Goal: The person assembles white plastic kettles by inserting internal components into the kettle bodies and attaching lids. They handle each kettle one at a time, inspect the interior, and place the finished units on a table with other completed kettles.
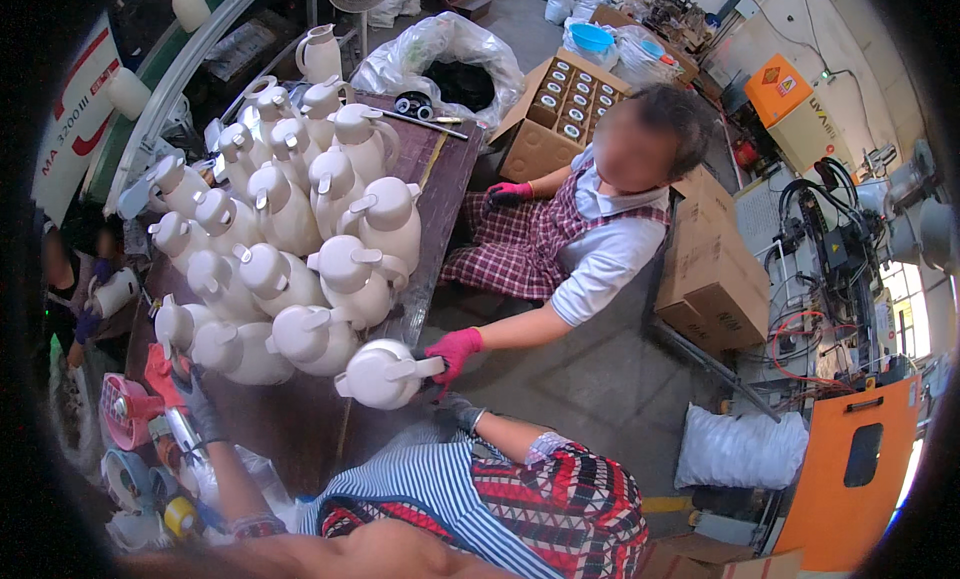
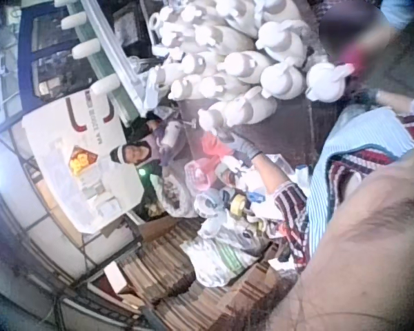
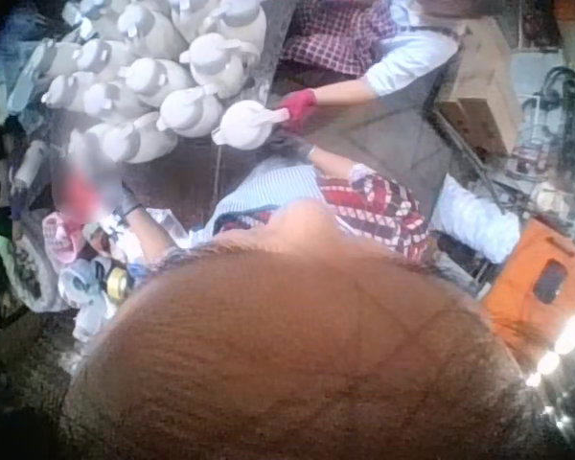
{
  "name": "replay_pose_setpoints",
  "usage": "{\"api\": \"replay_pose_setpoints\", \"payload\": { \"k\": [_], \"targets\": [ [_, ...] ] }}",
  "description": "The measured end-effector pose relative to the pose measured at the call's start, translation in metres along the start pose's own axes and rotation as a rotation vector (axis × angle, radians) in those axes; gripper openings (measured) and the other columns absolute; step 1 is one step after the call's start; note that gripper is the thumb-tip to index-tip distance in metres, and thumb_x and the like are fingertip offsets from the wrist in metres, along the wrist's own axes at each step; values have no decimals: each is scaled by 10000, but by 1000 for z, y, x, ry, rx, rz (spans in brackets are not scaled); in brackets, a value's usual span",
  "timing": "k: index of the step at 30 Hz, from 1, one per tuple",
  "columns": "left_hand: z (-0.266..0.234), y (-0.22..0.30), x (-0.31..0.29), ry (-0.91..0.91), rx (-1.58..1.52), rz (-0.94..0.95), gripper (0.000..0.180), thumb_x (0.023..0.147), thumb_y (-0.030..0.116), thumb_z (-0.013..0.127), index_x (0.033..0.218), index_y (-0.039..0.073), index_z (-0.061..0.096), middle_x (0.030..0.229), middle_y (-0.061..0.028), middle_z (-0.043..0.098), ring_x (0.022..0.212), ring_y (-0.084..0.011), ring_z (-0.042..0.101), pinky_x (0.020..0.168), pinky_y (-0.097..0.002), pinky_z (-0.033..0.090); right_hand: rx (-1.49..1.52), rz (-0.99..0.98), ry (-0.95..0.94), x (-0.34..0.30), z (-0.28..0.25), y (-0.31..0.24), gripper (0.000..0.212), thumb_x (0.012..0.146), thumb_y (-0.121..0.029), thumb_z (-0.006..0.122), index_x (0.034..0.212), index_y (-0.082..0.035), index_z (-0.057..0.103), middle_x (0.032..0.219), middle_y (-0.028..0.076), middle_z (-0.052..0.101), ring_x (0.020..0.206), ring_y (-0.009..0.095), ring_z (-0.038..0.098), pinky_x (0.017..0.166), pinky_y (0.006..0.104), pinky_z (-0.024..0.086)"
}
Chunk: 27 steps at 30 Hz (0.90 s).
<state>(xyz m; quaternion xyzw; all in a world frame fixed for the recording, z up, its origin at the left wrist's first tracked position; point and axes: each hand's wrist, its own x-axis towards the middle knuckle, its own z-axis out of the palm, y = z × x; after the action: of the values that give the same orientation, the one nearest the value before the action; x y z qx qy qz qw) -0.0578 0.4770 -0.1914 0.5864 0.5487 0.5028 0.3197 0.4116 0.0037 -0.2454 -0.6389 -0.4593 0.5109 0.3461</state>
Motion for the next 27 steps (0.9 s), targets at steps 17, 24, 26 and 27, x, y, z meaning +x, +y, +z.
{"api": "replay_pose_setpoints", "payload": {
  "k": [17,24,26,27],
  "targets": [
    [9,68,-362,-712,836,-61,567,798,306,693,1313,106,565,1472,-216,420,1350,-415,395,1070,-551,365,-373,100,-107,6,35,-62,495,955,-473,526,1231,-74,628,1218,238,649,1127,416,612,954,473,481],
    [7,45,-339,-746,669,-145,609,829,441,676,1348,142,566,1478,-201,448,1375,-385,400,1103,-531,351,-418,-5,-184,15,39,-85,510,935,-469,530,1248,-83,641,1262,225,633,1169,399,598,999,463,474],
    [5,49,-336,-788,679,-206,624,826,457,667,1363,159,558,1502,-193,425,1389,-383,386,1115,-535,339,-464,-7,-211,16,36,-107,517,926,-451,554,1275,-77,625,1287,221,620,1192,386,588,1015,454,465],
    [3,44,-337,-814,685,-231,632,825,466,663,1371,167,554,1513,-189,414,1396,-382,378,1120,-537,332,-471,-22,-203,16,37,-116,529,917,-447,569,1291,-75,614,1296,220,615,1198,383,584,1021,451,461]
  ]
}}
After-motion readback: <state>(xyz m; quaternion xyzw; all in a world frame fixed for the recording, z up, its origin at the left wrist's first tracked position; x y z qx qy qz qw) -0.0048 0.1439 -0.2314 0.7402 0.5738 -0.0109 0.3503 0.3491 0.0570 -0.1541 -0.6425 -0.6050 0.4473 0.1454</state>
